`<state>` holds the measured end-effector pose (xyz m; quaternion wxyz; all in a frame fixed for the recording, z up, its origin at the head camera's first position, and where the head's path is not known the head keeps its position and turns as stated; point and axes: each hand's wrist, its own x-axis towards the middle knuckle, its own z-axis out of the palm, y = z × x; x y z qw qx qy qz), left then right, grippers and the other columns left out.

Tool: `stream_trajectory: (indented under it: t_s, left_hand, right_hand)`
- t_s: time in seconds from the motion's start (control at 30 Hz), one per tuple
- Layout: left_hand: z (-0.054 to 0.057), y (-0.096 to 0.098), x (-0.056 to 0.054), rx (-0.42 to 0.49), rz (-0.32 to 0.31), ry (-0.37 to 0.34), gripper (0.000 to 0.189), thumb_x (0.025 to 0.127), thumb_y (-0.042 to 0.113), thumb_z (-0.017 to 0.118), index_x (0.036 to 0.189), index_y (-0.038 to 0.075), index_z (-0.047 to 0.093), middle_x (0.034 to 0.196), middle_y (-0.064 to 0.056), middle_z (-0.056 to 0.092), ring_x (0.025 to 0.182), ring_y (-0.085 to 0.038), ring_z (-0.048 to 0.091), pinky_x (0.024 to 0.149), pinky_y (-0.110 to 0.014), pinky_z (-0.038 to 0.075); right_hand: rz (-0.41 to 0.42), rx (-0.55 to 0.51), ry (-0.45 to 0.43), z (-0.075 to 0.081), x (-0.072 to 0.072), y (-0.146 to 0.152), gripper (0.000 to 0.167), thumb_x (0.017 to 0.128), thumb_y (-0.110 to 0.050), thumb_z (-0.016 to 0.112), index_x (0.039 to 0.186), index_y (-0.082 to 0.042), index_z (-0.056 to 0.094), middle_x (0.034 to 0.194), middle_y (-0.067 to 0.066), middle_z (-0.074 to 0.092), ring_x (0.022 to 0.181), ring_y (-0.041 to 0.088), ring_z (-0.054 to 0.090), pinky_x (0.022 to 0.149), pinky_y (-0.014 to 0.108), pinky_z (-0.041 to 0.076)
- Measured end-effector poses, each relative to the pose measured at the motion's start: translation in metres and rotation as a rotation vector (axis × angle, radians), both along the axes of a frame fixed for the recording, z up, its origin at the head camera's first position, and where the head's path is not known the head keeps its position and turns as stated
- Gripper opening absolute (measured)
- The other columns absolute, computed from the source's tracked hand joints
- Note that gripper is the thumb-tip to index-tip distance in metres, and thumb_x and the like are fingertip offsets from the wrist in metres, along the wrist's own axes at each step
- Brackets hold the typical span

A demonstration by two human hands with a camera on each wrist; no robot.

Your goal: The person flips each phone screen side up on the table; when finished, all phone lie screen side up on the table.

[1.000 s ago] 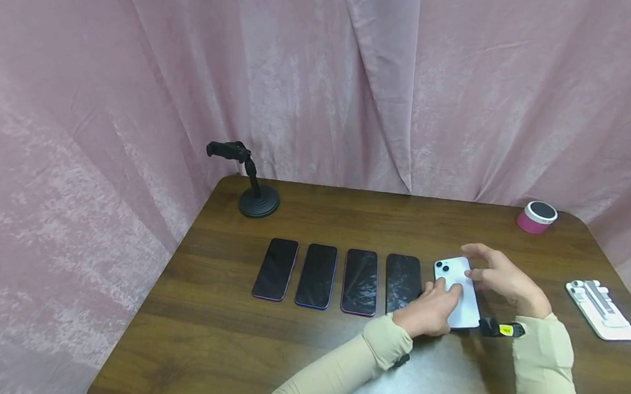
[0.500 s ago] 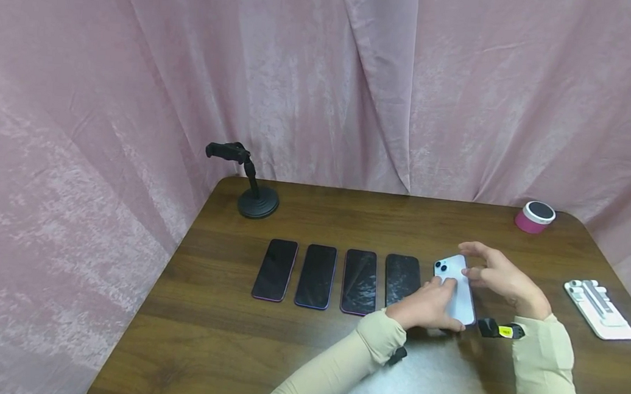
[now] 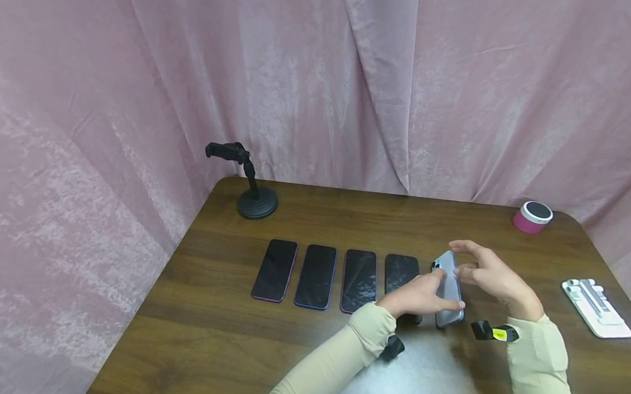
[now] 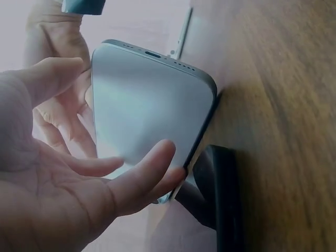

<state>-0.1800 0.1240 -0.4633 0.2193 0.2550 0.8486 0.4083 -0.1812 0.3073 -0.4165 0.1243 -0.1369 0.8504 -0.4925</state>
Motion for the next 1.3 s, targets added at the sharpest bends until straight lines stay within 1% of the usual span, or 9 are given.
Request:
stream_trajectory:
  t_s: [0.13,0.33,0.47,0.57,0.77,0.87,1.0,1.13,1.3]
  left_hand:
    - [0.000,-0.002,0.000,0.031,0.037,-0.030,0.063,0.092,0.035,0.073,0.142,0.007,0.046,0.118,-0.003,0.063,0.098,-0.009,0.060,0.079,-0.022,0.049]
    - [0.000,-0.003,0.001,0.034,0.071,-0.022,0.063,0.091,0.033,0.074,0.141,0.006,0.047,0.120,-0.006,0.065,0.097,-0.009,0.062,0.078,-0.021,0.049]
    - [0.002,-0.004,0.002,0.099,0.075,-0.102,0.059,0.092,0.025,0.074,0.140,0.003,0.046,0.101,-0.006,0.066,0.078,-0.010,0.066,0.067,-0.022,0.052]
    - [0.003,-0.004,0.003,0.135,0.082,-0.159,0.054,0.093,0.020,0.073,0.138,0.003,0.047,0.088,-0.004,0.064,0.062,-0.013,0.065,0.056,-0.025,0.053]
    - [0.005,-0.001,0.006,0.111,0.093,-0.126,0.042,0.094,0.016,0.072,0.130,0.003,0.055,0.080,-0.002,0.064,0.054,-0.012,0.064,0.053,-0.026,0.054]
    - [0.005,0.001,0.007,0.114,0.113,-0.118,0.035,0.093,0.014,0.072,0.124,0.004,0.058,0.077,-0.002,0.064,0.051,-0.012,0.064,0.052,-0.026,0.054]
    - [0.004,0.003,0.008,0.142,0.146,-0.120,0.026,0.093,0.010,0.070,0.116,0.004,0.060,0.074,-0.002,0.064,0.049,-0.013,0.065,0.050,-0.027,0.054]
    - [0.002,0.005,0.010,0.185,0.185,-0.136,0.019,0.090,0.003,0.067,0.108,0.004,0.060,0.072,-0.001,0.063,0.046,-0.013,0.064,0.050,-0.028,0.055]
    - [0.003,0.007,0.013,0.186,0.219,-0.105,0.019,0.087,-0.002,0.067,0.102,0.005,0.058,0.069,0.000,0.062,0.045,-0.010,0.063,0.048,-0.024,0.053]
  right_hand:
    - [0.010,-0.022,0.000,0.000,0.001,-0.003,0.058,0.089,0.014,0.053,0.143,0.018,0.033,0.144,0.041,0.036,0.111,0.048,0.062,0.084,0.030,0.054]
    - [0.047,-0.066,0.010,-0.003,0.000,-0.003,0.061,0.086,0.019,0.053,0.143,0.020,0.031,0.144,0.044,0.032,0.114,0.057,0.057,0.083,0.028,0.055]
    - [0.071,-0.092,0.022,-0.006,-0.003,-0.003,0.063,0.085,0.021,0.055,0.142,0.021,0.029,0.139,0.046,0.034,0.114,0.060,0.054,0.081,0.028,0.056]
    - [0.088,-0.083,0.026,-0.009,-0.004,-0.002,0.065,0.085,0.019,0.059,0.142,0.022,0.027,0.136,0.048,0.035,0.111,0.059,0.057,0.079,0.029,0.056]
    - [0.143,-0.036,-0.006,-0.012,-0.004,0.001,0.071,0.087,0.009,0.066,0.142,0.023,0.023,0.133,0.048,0.043,0.104,0.047,0.065,0.081,0.028,0.054]
    - [0.173,-0.033,-0.039,-0.013,-0.005,0.002,0.064,0.091,0.006,0.062,0.141,0.024,0.026,0.133,0.046,0.047,0.113,0.045,0.061,0.086,0.029,0.054]
    - [0.205,-0.029,-0.105,-0.017,-0.007,0.004,0.057,0.099,-0.002,0.056,0.142,0.023,0.029,0.134,0.043,0.049,0.124,0.048,0.051,0.091,0.039,0.053]
    - [0.255,-0.032,-0.151,-0.022,-0.008,0.008,0.058,0.101,-0.003,0.053,0.146,0.020,0.023,0.132,0.044,0.049,0.118,0.044,0.057,0.089,0.048,0.054]
    - [0.298,-0.027,-0.145,-0.026,-0.008,0.012,0.061,0.099,-0.001,0.055,0.146,0.018,0.021,0.130,0.044,0.050,0.108,0.031,0.063,0.084,0.045,0.056]
